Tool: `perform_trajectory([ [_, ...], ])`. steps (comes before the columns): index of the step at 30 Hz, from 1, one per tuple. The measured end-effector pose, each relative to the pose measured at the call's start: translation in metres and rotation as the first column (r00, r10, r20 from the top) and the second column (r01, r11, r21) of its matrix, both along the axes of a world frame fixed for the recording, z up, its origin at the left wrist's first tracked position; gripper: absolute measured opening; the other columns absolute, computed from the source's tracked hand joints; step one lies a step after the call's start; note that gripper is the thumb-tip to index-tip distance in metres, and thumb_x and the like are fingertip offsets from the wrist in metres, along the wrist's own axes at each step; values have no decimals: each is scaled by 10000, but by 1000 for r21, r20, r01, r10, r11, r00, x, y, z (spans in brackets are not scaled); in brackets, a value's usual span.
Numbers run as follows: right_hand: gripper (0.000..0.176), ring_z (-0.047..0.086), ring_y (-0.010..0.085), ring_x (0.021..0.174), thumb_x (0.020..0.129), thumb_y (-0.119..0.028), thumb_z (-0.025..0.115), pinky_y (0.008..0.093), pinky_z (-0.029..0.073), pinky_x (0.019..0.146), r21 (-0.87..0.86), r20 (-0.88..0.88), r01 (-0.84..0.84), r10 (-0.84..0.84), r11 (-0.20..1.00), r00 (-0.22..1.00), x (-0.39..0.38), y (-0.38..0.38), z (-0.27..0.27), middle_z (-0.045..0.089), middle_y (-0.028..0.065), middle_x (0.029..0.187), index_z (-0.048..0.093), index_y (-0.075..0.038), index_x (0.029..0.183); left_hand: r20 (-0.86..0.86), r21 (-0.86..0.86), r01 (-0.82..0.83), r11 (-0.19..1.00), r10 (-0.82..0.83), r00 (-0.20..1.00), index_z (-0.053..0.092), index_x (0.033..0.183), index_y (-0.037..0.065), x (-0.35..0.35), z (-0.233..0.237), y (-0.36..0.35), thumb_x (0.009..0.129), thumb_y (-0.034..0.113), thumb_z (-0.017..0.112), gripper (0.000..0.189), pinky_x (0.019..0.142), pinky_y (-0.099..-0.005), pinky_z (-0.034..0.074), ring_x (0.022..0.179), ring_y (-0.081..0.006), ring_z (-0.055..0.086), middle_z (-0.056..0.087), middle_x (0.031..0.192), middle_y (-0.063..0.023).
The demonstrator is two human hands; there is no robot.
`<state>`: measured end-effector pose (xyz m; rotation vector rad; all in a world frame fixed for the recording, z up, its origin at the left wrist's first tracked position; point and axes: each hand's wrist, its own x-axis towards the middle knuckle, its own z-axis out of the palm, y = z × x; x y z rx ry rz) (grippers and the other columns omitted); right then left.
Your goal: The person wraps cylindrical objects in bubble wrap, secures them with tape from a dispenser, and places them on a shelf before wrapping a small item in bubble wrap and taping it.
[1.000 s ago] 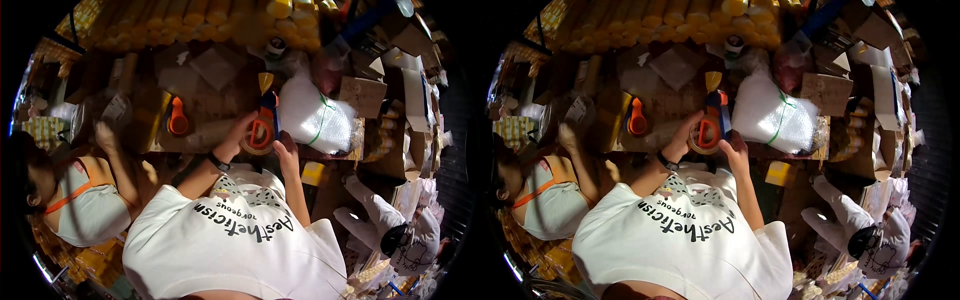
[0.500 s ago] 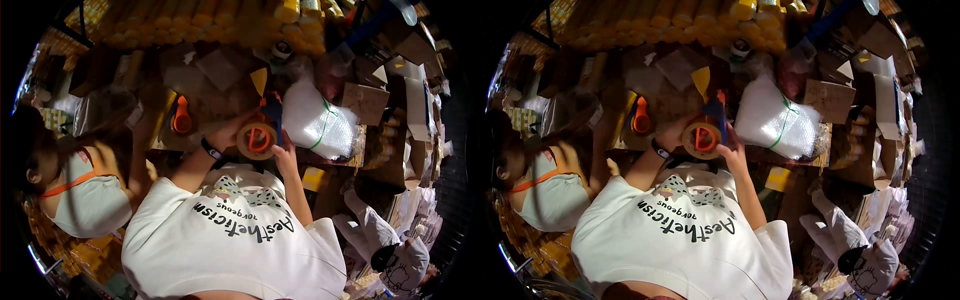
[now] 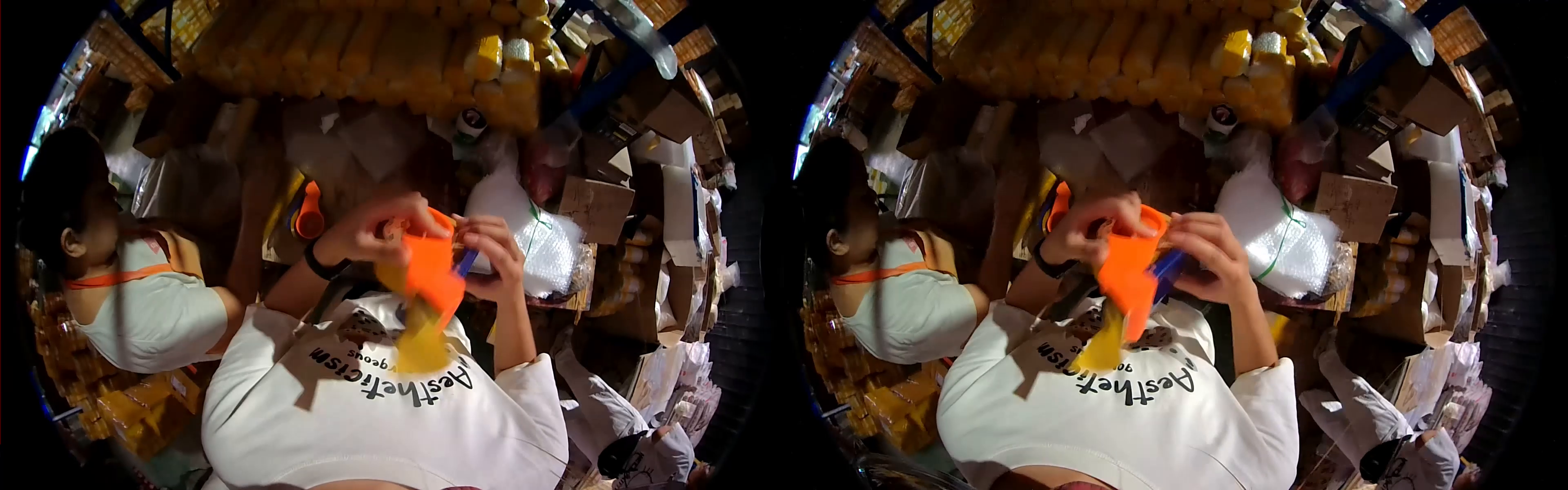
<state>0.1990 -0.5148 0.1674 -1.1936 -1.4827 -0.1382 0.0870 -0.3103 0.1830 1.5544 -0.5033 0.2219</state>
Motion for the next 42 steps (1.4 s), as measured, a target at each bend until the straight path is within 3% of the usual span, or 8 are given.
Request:
perform_trajectory([
  [13, 268, 610, 370, 988, 753, -20, 674, 524, 485, 915, 84, 484, -72, 22, 994, 875, -9, -4, 36, 591, 151, 1091, 563, -23, 997, 416, 423, 209, 882, -394, 820, 710, 846, 63, 18, 55, 2, 856, 535, 542, 501, 851, -386, 401, 722, -231, 593, 650, 722, -38],
  [18, 751, 583, 268, 910, 536, -295, 902, 330, 458, 821, -294, -250, -151, 77, 944, 965, -4, -7, 15, 600, 116, 1006, 525, -26, 1127, -143, -415, 26, 909, -94, 985, 625, 1074, 14, 16, -1, -16, 928, 468, 449, 508, 863, -358, 444, 773, -198, 556, 600, 851, -66],
  [22, 701, 557, 103, 876, 676, -324, 833, 252, 464, 776, -146, -932, -449, 30, 882, 362, -1, 1, -41, 590, 36, 990, 500, 12, 1193, -312, -864, -155, 479, -267, 912, 520, 1203, 18, 26, -114, -16, 953, 375, 436, 444, 913, -362, 489, 1025, -227, 604, 594, 1169, -103],
  [25, 494, 571, 125, 952, 916, -379, 563, 287, 471, 837, 57, -990, -114, 71, 992, 123, -26, 15, -69, 591, 56, 1083, 488, 2, 1221, -196, -951, -72, 299, -408, 892, 523, 1200, 29, 40, -102, -35, 949, 378, 439, 439, 883, -369, 509, 1015, -234, 608, 605, 1147, -109],
  [28, 524, 590, 203, 993, 940, -449, 477, 341, 462, 920, 130, -974, 34, 135, 991, -185, -34, 19, -70, 594, 87, 1124, 479, -25, 1249, -602, -765, -486, 422, -202, 773, 531, 1184, 42, 34, -65, -50, 954, 396, 420, 436, 861, -357, 514, 1000, -229, 614, 614, 1127, -118],
  [32, 494, 588, 218, 992, 946, -463, 448, 356, 452, 907, 628, -764, -262, 515, 733, -388, -17, -3, -110, 611, 73, 1086, 492, -57, 1223, -578, -510, -486, 709, 135, 804, 553, 1130, 62, 30, -86, -59, 954, 351, 492, 344, 826, -272, 469, 927, -142, 591, 616, 1023, -59],
  [39, 378, 607, 244, 836, 889, -259, 595, 347, 508, 680, 383, -924, -285, 362, 879, -123, -18, -25, -89, 625, 147, 966, 528, 24, 1131, -368, -176, -522, 835, 436, 821, 545, 1157, 36, 23, -96, -59, 969, 383, 455, 404, 848, -270, 440, 952, -125, 556, 583, 1099, -48],
  [42, 364, 638, 223, 786, 822, -199, 674, 344, 526, 707, 178, -974, -354, 216, 918, 70, -16, -42, -87, 644, 134, 924, 563, 39, 1073, -537, -513, -469, 719, 157, 829, 551, 1172, 31, 26, -84, -39, 978, 419, 399, 460, 878, -287, 446, 969, -155, 575, 603, 1108, -63],
])
